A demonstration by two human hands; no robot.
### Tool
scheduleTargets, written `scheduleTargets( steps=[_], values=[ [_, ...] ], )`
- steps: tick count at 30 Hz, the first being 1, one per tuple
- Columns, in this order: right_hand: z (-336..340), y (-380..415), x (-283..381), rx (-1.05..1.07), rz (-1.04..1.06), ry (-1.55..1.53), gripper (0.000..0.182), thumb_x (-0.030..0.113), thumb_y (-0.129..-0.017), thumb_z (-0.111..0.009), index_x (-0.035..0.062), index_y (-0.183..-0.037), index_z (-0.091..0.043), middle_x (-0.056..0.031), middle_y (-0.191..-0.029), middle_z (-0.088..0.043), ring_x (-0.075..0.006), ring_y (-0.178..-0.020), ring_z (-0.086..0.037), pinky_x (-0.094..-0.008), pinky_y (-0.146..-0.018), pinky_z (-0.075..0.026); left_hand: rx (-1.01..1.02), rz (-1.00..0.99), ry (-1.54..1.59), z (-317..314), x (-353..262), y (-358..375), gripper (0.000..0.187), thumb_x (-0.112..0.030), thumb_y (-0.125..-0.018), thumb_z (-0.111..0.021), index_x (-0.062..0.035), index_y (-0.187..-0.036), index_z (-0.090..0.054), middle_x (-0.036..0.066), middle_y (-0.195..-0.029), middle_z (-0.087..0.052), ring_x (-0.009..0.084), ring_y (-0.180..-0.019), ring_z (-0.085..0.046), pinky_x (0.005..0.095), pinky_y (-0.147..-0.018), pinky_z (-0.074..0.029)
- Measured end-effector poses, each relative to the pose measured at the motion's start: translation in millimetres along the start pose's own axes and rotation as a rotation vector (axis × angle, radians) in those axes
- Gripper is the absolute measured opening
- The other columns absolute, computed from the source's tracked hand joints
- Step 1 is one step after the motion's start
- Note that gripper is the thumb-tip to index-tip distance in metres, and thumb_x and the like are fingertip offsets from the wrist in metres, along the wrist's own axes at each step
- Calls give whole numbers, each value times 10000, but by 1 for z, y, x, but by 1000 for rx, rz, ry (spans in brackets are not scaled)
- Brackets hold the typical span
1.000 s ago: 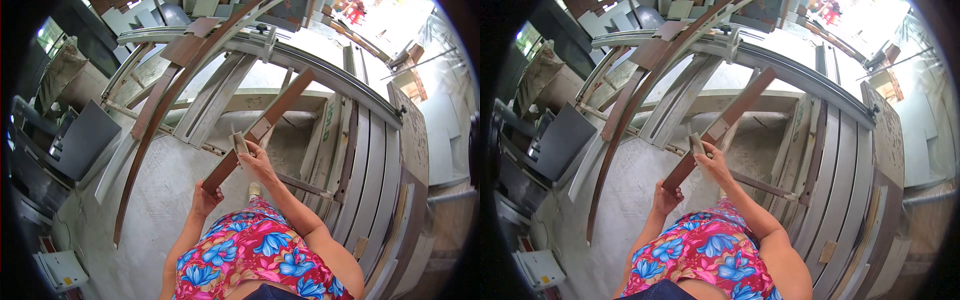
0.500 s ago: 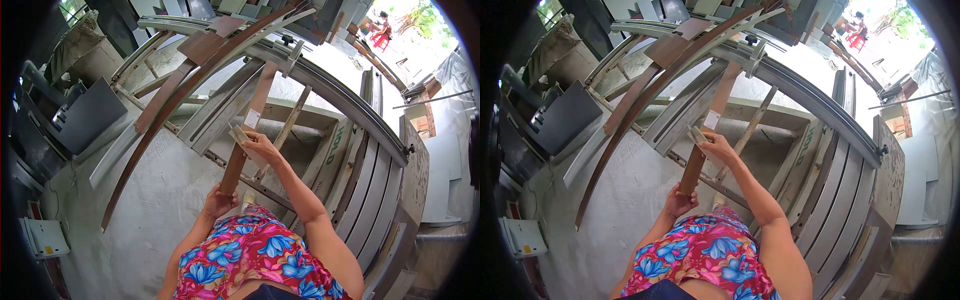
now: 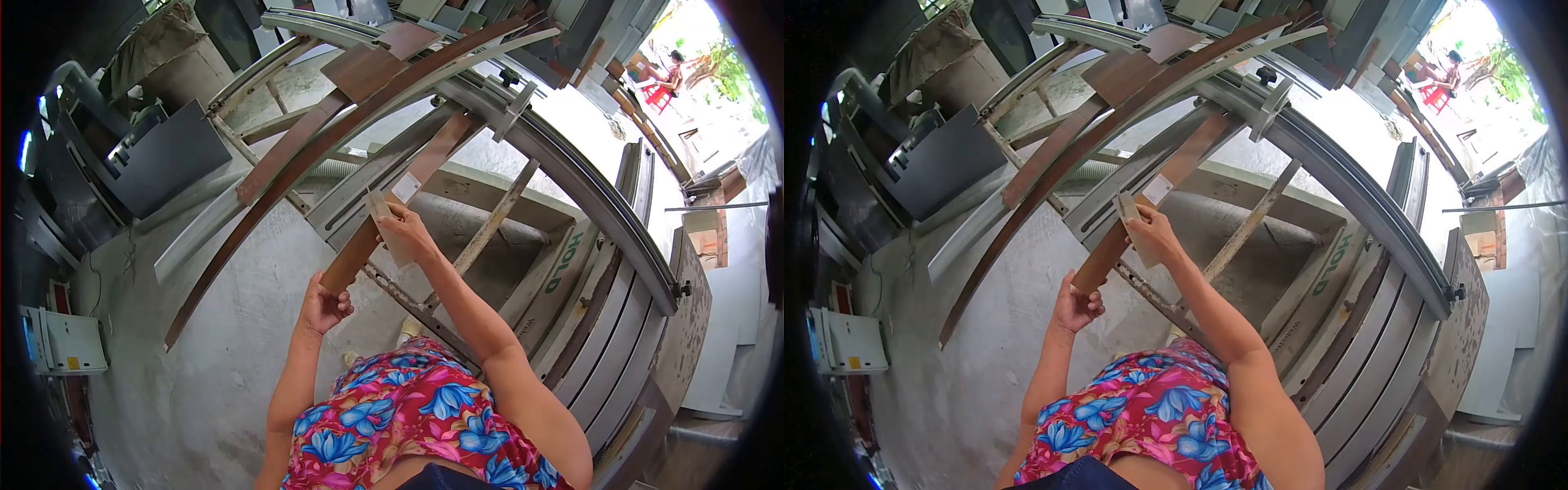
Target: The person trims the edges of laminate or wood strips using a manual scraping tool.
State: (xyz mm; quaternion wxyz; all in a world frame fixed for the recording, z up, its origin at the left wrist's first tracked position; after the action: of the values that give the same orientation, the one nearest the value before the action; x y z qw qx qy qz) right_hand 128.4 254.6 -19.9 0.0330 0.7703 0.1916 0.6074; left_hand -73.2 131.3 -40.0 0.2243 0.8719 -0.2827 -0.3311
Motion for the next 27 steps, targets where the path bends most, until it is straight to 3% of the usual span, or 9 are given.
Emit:
scheduleTargets(
  steps=[5, 9, 12, 19, 20, 23, 27],
  values=[
    [3, -17, -4, 16, 8, -41, 518, 175, -825, -591, 13, -1298, -455, -91, -944, -600, -144, -676, -619, -259, -568, -494, -87, 25, 163, 16, -15, -21, 745, -621, -840, -432, 52, -1149, -514, 1, -595, -478, 112, -484, -421, 283, -583, -396],
    [6, -22, 3, -24, -7, -113, 512, 141, -813, -598, -7, -1283, -462, -119, -944, -605, -166, -657, -628, -261, -560, -500, -182, 39, 200, 26, -33, -44, 607, -618, -843, -425, -35, -983, -525, 18, -626, -475, 111, -486, -411, 297, -574, -398],
    [14, -18, 12, 12, -25, -80, 535, 173, -827, -584, 5, -1313, -439, -134, -983, -594, -179, -678, -635, -265, -565, -509, -298, 53, 164, 29, -51, -57, 616, -648, -844, -390, -45, -895, -506, 48, -638, -486, 137, -494, -415, 329, -566, -396],
    [31, 9, 26, 37, -69, -35, 523, 165, -827, -557, 40, -1322, -444, -112, -1042, -584, -186, -745, -632, -297, -610, -507, -319, 32, 56, 41, -61, -64, 745, -743, -801, -376, -26, -947, -514, 94, -699, -529, 159, -512, -468, 351, -565, -441],
    [33, 13, 24, 34, -78, -41, 519, 165, -826, -556, 43, -1319, -447, -107, -1050, -584, -187, -752, -631, -300, -615, -507, -322, 82, 58, 42, -62, -61, 778, -774, -779, -367, -43, -1013, -493, 115, -702, -550, 163, -533, -475, 322, -542, -435],
    [38, 26, 26, 36, -75, -67, 507, 173, -826, -559, 43, -1305, -455, -95, -1069, -586, -187, -739, -623, -302, -611, -506, -601, -35, -250, 51, -76, -39, 711, -704, -795, -467, -25, -1001, -511, 135, -735, -578, 167, -568, -526, 328, -527, -449],
    [43, 36, 33, 16, -57, -168, 424, 193, -839, -551, 37, -1229, -498, -88, -1046, -608, -169, -701, -605, -291, -591, -503, -1093, -768, -1061, 112, -127, -22, 452, -397, -776, -673, -7, -948, -524, 141, -796, -592, 227, -645, -570, 368, -611, -476]
  ],
)
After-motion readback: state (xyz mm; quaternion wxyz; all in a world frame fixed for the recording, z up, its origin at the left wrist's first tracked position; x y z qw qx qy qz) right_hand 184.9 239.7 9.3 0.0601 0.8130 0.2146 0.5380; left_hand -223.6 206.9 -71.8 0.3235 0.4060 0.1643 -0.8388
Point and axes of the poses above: each hand's wrist, its own y-axis away from the middle knuckle, its own z-axis out of the back of the hand, x = y × z, the point moved 2 cm from there along -y, towards the middle knuckle
